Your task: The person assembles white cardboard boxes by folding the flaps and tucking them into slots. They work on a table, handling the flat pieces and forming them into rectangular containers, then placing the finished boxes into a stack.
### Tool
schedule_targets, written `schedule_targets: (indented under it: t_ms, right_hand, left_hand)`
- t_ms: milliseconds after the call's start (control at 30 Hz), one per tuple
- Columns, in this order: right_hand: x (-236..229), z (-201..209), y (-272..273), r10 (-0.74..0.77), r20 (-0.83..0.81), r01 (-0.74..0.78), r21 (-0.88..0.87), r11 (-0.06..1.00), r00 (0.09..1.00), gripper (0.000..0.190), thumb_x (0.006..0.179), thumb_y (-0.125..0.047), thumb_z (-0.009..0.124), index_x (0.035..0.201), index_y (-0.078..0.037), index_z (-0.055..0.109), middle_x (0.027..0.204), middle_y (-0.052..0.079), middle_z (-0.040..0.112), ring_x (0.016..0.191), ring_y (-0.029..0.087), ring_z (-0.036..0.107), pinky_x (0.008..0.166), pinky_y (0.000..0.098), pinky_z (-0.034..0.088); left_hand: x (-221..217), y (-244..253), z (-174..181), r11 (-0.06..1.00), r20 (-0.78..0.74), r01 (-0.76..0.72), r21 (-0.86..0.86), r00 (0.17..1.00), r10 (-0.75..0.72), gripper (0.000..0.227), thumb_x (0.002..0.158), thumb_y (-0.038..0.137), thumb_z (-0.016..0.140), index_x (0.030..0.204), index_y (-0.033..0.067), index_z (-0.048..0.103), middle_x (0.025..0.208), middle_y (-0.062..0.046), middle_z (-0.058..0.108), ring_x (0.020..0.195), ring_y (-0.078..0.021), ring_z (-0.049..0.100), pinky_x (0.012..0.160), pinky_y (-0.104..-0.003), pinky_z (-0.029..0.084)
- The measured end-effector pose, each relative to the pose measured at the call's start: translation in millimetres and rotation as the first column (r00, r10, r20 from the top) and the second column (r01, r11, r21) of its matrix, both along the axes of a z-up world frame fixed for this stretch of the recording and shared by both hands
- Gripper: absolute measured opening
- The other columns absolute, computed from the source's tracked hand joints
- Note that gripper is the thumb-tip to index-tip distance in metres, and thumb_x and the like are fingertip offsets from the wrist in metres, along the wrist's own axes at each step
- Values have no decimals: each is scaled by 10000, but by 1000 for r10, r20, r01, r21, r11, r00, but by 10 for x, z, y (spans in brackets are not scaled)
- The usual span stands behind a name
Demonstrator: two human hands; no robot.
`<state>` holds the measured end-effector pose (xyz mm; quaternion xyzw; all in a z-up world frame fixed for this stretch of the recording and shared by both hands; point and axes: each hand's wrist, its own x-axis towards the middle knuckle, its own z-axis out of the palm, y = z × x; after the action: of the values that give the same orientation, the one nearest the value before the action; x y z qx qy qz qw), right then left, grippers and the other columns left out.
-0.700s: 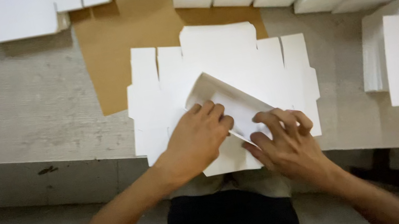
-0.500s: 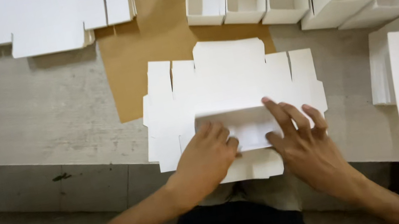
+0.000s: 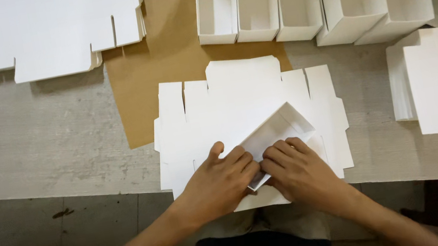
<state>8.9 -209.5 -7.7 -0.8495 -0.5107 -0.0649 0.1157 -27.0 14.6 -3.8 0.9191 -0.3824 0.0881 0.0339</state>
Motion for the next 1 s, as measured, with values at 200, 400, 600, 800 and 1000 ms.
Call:
schedule_targets:
  t_ms: [200, 400, 600, 800, 1000]
  right_hand:
    - [58, -249, -146, -59, -142, 41, -121, 992, 988, 213, 816, -256, 809, 953, -145, 688, 900, 13, 635, 947, 231, 626, 825, 380, 454]
    - [93, -203, -113, -79, -158, 61, -115, 991, 984, 217, 807, -274, 815, 951, -161, 699, 901, -3, 649, 943, 221, 616, 803, 368, 444]
    - [122, -95, -88, -75, -176, 58, -98, 993, 981, 248, 760, -243, 842, 938, -157, 692, 889, 17, 640, 909, 243, 616, 800, 384, 451]
    - [123, -55, -89, -84, -175, 62, -130, 990, 981, 267, 772, -241, 847, 967, -132, 701, 902, 48, 648, 914, 257, 623, 799, 393, 456]
    - [55, -33, -105, -112, -153, 98, -94, 991, 982, 221, 816, -272, 800, 949, -149, 673, 934, 33, 616, 932, 246, 605, 809, 390, 459]
  left_hand:
    - [-7, -97, -232, 997, -124, -1, -72, 992, -8, 478, 906, 539, 717, 968, 66, 699, 952, -119, 677, 1019, -242, 543, 970, -434, 266]
    - [4, -67, -333, 980, -106, 38, -193, 993, -60, 349, 818, 440, 808, 947, 127, 723, 884, -77, 667, 972, -241, 538, 962, -465, 235]
    - [-36, -101, -328, 985, -141, -30, -170, 990, 6, 243, 872, 387, 723, 910, 147, 707, 904, -98, 667, 978, -245, 535, 959, -490, 256]
    - [8, -205, -52, 996, -335, -58, -66, 942, 32, 251, 842, 303, 738, 1000, 110, 758, 1035, -136, 657, 1085, -299, 508, 999, -533, 271]
    - [-186, -154, -301, 985, 184, -57, -164, 979, 87, 199, 1013, 345, 601, 943, 167, 658, 1033, -95, 616, 1151, -250, 540, 992, -507, 214]
